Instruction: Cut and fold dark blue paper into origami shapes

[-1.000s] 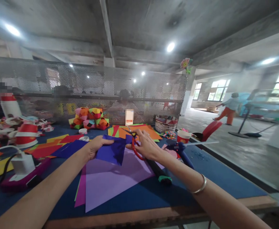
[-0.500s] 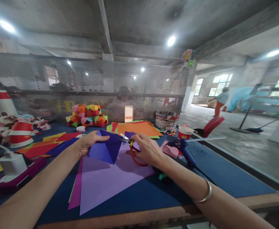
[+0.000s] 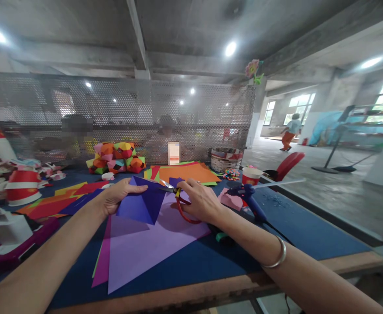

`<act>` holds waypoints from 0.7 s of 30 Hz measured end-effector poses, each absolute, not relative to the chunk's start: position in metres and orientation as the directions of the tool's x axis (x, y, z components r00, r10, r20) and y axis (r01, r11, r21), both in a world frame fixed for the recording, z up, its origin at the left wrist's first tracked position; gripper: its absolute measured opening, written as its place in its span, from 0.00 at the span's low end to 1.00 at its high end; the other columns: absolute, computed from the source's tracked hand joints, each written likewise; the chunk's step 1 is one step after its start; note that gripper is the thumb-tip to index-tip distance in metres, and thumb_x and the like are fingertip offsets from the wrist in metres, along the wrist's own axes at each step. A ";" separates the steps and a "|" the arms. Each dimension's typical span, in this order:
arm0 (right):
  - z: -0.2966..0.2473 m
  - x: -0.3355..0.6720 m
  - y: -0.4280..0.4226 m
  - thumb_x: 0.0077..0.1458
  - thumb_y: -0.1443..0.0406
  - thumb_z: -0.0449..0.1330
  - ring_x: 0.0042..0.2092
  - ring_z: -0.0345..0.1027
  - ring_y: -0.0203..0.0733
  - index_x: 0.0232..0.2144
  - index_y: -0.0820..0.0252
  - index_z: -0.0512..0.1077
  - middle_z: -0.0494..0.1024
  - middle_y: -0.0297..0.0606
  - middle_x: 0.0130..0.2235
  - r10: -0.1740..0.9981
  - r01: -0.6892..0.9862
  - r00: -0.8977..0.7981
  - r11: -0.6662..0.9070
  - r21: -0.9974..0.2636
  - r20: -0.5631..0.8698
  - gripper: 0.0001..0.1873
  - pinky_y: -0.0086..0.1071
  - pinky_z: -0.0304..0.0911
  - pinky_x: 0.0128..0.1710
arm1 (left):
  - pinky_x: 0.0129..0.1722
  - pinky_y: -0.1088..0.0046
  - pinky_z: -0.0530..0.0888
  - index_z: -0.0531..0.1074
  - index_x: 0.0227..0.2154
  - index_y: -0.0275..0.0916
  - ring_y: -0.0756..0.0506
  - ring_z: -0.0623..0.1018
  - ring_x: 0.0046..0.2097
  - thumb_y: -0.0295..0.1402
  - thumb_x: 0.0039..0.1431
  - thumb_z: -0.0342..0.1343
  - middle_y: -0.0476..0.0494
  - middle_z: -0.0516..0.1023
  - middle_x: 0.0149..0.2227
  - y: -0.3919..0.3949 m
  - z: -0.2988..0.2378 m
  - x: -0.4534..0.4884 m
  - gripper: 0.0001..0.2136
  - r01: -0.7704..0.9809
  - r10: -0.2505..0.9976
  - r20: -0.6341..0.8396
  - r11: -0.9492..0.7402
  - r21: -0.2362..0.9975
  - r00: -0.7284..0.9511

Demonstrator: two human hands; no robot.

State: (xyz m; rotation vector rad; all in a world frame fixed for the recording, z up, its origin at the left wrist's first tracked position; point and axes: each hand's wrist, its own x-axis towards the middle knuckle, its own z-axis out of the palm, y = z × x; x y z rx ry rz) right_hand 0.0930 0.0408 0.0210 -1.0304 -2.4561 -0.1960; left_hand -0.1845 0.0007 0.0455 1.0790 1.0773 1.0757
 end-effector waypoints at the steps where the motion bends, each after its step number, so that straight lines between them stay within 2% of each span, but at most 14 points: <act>1: 0.021 0.093 0.041 0.63 0.54 0.70 0.48 0.75 0.49 0.58 0.55 0.72 0.78 0.46 0.52 0.638 0.705 -0.610 0.708 -0.045 0.470 0.26 0.34 0.62 0.39 | 0.44 0.64 0.83 0.84 0.48 0.34 0.39 0.87 0.35 0.31 0.47 0.79 0.36 0.89 0.36 0.001 0.046 -0.185 0.24 -0.124 0.983 -0.120 0.138 0.983 0.140; 6: 0.022 0.093 0.040 0.64 0.53 0.69 0.48 0.76 0.50 0.59 0.55 0.72 0.78 0.46 0.52 0.642 0.711 -0.610 0.702 -0.035 0.464 0.25 0.33 0.62 0.38 | 0.43 0.65 0.82 0.85 0.48 0.35 0.39 0.87 0.37 0.30 0.50 0.78 0.37 0.89 0.37 0.000 0.046 -0.184 0.21 -0.122 0.984 -0.117 0.134 0.983 0.135; 14: 0.024 0.093 0.037 0.65 0.54 0.68 0.49 0.76 0.51 0.58 0.56 0.72 0.78 0.47 0.52 0.652 0.719 -0.614 0.695 -0.026 0.446 0.24 0.34 0.64 0.39 | 0.44 0.64 0.82 0.84 0.49 0.35 0.38 0.87 0.38 0.30 0.49 0.78 0.37 0.89 0.39 -0.003 0.049 -0.181 0.23 -0.108 0.984 -0.133 0.146 0.983 0.115; 21: 0.022 0.094 0.038 0.65 0.52 0.68 0.51 0.75 0.51 0.59 0.55 0.72 0.78 0.47 0.53 0.641 0.715 -0.612 0.699 -0.020 0.463 0.26 0.34 0.65 0.40 | 0.41 0.64 0.82 0.85 0.43 0.35 0.39 0.86 0.36 0.29 0.45 0.79 0.38 0.89 0.38 -0.008 0.053 -0.172 0.20 -0.114 0.986 -0.157 0.162 0.980 0.053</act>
